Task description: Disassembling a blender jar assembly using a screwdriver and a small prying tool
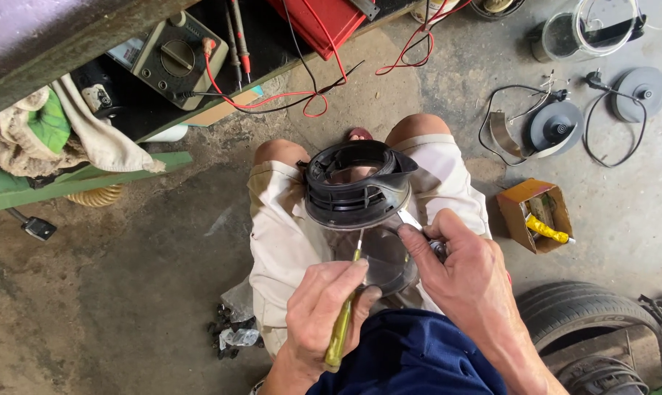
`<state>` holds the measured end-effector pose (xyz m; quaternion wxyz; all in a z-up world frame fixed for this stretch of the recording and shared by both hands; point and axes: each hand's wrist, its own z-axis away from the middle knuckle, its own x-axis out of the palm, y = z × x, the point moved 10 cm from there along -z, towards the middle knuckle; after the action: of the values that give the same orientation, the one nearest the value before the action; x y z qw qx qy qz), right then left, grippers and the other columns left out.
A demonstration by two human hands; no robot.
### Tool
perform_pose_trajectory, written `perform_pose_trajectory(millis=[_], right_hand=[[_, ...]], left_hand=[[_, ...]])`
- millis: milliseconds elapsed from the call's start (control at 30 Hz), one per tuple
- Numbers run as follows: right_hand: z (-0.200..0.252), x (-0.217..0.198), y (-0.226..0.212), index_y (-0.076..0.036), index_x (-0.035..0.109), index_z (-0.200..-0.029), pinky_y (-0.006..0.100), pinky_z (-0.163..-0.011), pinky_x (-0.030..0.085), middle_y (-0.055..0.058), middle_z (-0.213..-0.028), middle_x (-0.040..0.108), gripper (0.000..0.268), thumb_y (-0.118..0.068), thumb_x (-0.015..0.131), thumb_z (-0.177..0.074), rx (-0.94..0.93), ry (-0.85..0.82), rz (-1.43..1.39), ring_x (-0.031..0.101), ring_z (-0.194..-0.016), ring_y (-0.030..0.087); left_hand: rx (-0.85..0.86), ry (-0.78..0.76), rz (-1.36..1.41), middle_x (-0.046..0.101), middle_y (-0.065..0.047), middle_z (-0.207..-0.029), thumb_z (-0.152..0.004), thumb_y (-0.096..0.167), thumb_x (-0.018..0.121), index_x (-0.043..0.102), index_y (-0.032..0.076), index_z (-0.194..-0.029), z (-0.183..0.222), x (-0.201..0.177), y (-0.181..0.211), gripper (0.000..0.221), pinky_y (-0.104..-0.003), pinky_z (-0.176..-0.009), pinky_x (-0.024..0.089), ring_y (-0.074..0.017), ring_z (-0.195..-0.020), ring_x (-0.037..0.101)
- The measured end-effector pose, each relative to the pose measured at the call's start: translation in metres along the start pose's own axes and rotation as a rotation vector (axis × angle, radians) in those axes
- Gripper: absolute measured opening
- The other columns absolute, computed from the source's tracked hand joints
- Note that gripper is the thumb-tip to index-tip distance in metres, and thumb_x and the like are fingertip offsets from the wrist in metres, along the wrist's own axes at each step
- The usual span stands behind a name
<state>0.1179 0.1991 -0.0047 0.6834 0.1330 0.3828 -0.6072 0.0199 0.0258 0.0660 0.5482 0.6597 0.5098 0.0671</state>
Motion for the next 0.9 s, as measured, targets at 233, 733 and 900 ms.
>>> perform_pose_trajectory(millis=[233,733,900], right_hand=[[-0.003,-0.002,-0.005,-0.016,0.056,-0.075,0.036,-0.053,0.038,0.004,-0.044,0.034,0.041,-0.049,0.075,-0.09,-0.183,0.084,-0.078,0.03,-0.05,0.022],[-0.008,-0.006,-0.008,-0.014,0.054,-0.077,0.04,-0.056,0.041,0.005,-0.046,0.042,0.043,-0.051,0.069,-0.094,-0.28,0.082,-0.049,0.042,-0.047,0.028],[-0.008,-0.008,-0.01,-0.013,0.05,-0.074,0.041,-0.058,0.039,0.005,-0.057,0.043,0.045,-0.047,0.07,-0.094,-0.346,0.111,-0.08,0.041,-0.057,0.026]], left_hand=[[0.019,-0.184,-0.031,0.071,-0.018,-0.099,-0.097,0.0,0.067,0.064,-0.008,-0.114,-0.03,0.003,0.014,0.019,-0.036,-0.079,0.06,-0.0265,-0.085,0.072],[0.101,0.104,-0.501,0.065,-0.016,-0.082,-0.102,0.009,0.052,0.065,-0.003,-0.098,-0.013,0.039,0.029,0.018,-0.039,-0.064,0.042,-0.0284,-0.067,0.059],[0.129,-0.108,-0.382,0.067,-0.017,-0.09,-0.103,0.014,0.058,0.063,-0.004,-0.105,-0.021,0.035,0.024,0.019,-0.037,-0.066,0.042,-0.0275,-0.071,0.063]])
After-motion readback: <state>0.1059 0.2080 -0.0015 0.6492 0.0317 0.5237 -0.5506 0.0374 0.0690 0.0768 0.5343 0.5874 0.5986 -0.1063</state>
